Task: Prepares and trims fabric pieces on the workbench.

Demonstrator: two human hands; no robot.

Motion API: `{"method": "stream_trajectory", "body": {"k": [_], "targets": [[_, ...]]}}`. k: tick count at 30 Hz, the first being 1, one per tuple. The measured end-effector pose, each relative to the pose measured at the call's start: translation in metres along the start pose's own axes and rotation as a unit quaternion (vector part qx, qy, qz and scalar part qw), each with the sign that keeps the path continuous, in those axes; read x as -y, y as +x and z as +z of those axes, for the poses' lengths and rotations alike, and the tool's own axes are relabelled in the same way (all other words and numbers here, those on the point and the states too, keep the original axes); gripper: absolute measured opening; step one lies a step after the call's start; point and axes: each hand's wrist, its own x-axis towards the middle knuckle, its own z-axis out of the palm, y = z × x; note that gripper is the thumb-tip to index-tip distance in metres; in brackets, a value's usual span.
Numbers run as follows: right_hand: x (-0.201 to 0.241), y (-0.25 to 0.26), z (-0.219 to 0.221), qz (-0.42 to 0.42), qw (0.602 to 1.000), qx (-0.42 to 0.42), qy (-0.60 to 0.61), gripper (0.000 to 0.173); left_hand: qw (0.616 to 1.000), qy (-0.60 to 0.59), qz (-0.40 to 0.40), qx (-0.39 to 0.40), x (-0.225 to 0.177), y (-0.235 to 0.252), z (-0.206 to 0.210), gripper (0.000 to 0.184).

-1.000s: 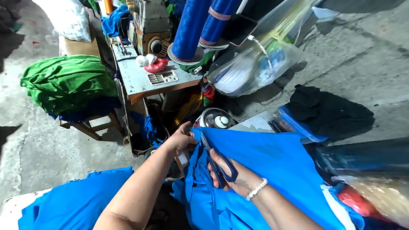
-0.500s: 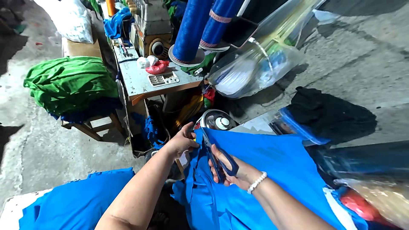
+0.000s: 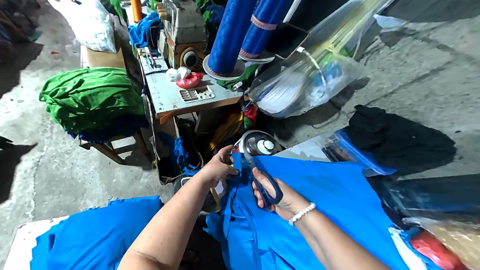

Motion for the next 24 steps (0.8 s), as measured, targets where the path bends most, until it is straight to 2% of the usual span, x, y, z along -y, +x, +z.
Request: {"method": "stream_trajectory", "body": {"k": [2, 5, 7, 9, 11, 14, 16, 17, 19, 20, 21, 23, 24], "targets": [[-0.007, -0.011, -0.004, -0.048, 0.999, 0.023, 0.013, 0.043, 0.999, 0.001, 0.02, -0.028, -0.003, -0.009, -0.008, 0.08], [-0.027, -0.038, -0.027, -0.124, 0.988, 0.091, 0.029, 0.04, 0.989, 0.037, 0.098, -0.105, -0.022, -0.029, -0.035, 0.069], [-0.044, -0.057, -0.043, -0.132, 0.985, 0.106, 0.035, 0.05, 0.974, 0.072, 0.152, -0.155, -0.046, -0.038, -0.055, 0.066], [-0.057, -0.076, -0.054, -0.119, 0.986, 0.103, 0.045, 0.051, 0.952, 0.112, 0.204, -0.198, -0.076, -0.044, -0.069, 0.065], [-0.072, -0.09, -0.063, -0.121, 0.986, 0.103, 0.059, 0.042, 0.931, 0.152, 0.245, -0.223, -0.105, -0.044, -0.076, 0.066], [-0.092, -0.107, -0.071, -0.131, 0.986, 0.084, 0.064, 0.033, 0.897, 0.222, 0.277, -0.262, -0.127, -0.03, -0.086, 0.061], [-0.104, -0.115, -0.074, -0.138, 0.987, 0.061, 0.061, 0.029, 0.854, 0.326, 0.272, -0.301, -0.13, -0.02, -0.098, 0.058], [-0.11, -0.119, -0.076, -0.145, 0.987, 0.046, 0.058, 0.024, 0.84, 0.375, 0.245, -0.306, -0.129, -0.018, -0.103, 0.061], [-0.122, -0.128, -0.08, -0.17, 0.985, -0.015, 0.019, 0.007, 0.835, 0.45, 0.151, -0.279, -0.123, -0.018, -0.105, 0.076], [-0.128, -0.134, -0.083, -0.185, 0.98, -0.059, -0.04, 0.015, 0.828, 0.483, 0.11, -0.262, -0.115, -0.02, -0.101, 0.077], [-0.133, -0.141, -0.088, -0.191, 0.968, -0.102, -0.125, 0.03, 0.819, 0.512, 0.086, -0.244, -0.103, -0.022, -0.095, 0.072], [-0.143, -0.153, -0.095, -0.198, 0.926, -0.177, -0.268, 0.052, 0.819, 0.53, 0.096, -0.198, -0.071, -0.032, -0.078, 0.053], [-0.151, -0.158, -0.099, -0.197, 0.909, -0.202, -0.307, 0.053, 0.824, 0.524, 0.121, -0.178, -0.051, -0.04, -0.066, 0.041]]}}
